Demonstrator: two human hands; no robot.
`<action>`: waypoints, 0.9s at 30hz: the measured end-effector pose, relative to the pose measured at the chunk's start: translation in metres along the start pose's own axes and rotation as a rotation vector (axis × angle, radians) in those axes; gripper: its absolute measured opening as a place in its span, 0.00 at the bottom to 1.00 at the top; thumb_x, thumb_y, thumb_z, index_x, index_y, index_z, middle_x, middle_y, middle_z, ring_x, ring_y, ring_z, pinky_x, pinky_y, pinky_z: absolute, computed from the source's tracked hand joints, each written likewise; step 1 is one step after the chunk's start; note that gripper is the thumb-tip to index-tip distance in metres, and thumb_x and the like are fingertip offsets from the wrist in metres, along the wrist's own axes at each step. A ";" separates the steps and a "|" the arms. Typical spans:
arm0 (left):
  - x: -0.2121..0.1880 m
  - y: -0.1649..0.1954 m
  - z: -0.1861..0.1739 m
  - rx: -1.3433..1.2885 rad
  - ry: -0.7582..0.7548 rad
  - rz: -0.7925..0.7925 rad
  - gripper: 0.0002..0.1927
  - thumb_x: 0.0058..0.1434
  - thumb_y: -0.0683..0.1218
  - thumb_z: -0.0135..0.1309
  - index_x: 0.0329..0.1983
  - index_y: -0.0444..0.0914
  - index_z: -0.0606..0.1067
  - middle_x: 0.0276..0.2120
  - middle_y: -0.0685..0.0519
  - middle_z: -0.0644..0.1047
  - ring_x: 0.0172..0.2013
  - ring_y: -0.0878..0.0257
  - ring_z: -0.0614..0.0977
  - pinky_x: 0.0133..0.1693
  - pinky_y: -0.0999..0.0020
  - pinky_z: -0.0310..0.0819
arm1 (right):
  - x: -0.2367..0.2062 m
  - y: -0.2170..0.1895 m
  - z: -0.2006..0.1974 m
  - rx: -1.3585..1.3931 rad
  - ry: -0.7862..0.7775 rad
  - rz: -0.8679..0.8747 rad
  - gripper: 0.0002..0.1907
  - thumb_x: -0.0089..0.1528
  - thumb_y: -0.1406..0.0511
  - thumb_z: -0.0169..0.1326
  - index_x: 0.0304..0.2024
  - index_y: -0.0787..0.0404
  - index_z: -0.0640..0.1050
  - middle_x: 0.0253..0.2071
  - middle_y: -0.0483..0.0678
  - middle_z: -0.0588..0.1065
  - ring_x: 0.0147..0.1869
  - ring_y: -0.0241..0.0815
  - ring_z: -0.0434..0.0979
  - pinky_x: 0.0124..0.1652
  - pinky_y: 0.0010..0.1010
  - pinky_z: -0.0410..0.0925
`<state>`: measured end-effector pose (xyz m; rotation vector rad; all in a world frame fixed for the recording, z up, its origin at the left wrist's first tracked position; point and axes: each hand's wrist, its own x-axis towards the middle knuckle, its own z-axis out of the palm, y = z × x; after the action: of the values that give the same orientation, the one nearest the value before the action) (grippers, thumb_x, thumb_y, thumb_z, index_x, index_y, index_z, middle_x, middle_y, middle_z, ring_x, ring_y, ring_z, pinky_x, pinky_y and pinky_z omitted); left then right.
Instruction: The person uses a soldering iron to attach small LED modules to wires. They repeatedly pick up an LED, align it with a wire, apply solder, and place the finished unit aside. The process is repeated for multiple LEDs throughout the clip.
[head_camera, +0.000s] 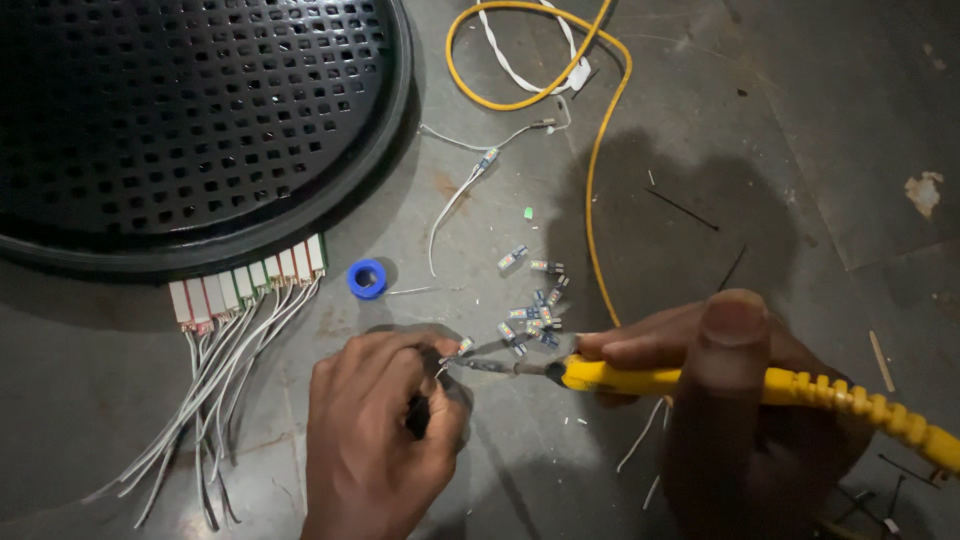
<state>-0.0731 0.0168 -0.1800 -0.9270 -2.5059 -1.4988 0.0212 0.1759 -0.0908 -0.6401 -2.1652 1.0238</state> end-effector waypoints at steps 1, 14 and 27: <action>0.000 0.000 0.001 0.001 -0.002 0.002 0.11 0.44 0.38 0.59 0.23 0.41 0.67 0.43 0.59 0.83 0.46 0.60 0.80 0.47 0.62 0.63 | 0.000 0.001 -0.001 0.022 0.002 0.010 0.29 0.75 0.57 0.39 0.27 0.65 0.77 0.28 0.54 0.80 0.31 0.44 0.86 0.35 0.34 0.80; 0.001 -0.019 0.014 0.032 0.031 0.079 0.12 0.40 0.39 0.60 0.22 0.42 0.68 0.41 0.58 0.83 0.44 0.59 0.82 0.46 0.61 0.66 | 0.008 0.018 -0.006 0.219 0.069 -0.077 0.25 0.76 0.58 0.47 0.31 0.71 0.77 0.30 0.59 0.79 0.33 0.50 0.86 0.41 0.40 0.80; 0.000 -0.047 0.031 0.043 -0.005 0.096 0.12 0.34 0.42 0.63 0.16 0.44 0.69 0.38 0.59 0.85 0.42 0.60 0.83 0.42 0.60 0.68 | 0.067 0.163 -0.079 0.601 -1.026 -0.026 0.23 0.75 0.60 0.49 0.58 0.79 0.78 0.62 0.75 0.75 0.69 0.69 0.77 0.62 0.57 0.71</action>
<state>-0.0913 0.0263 -0.2322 -1.0289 -2.4487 -1.4112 0.0587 0.3519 -0.1602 0.2892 -2.3906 2.1882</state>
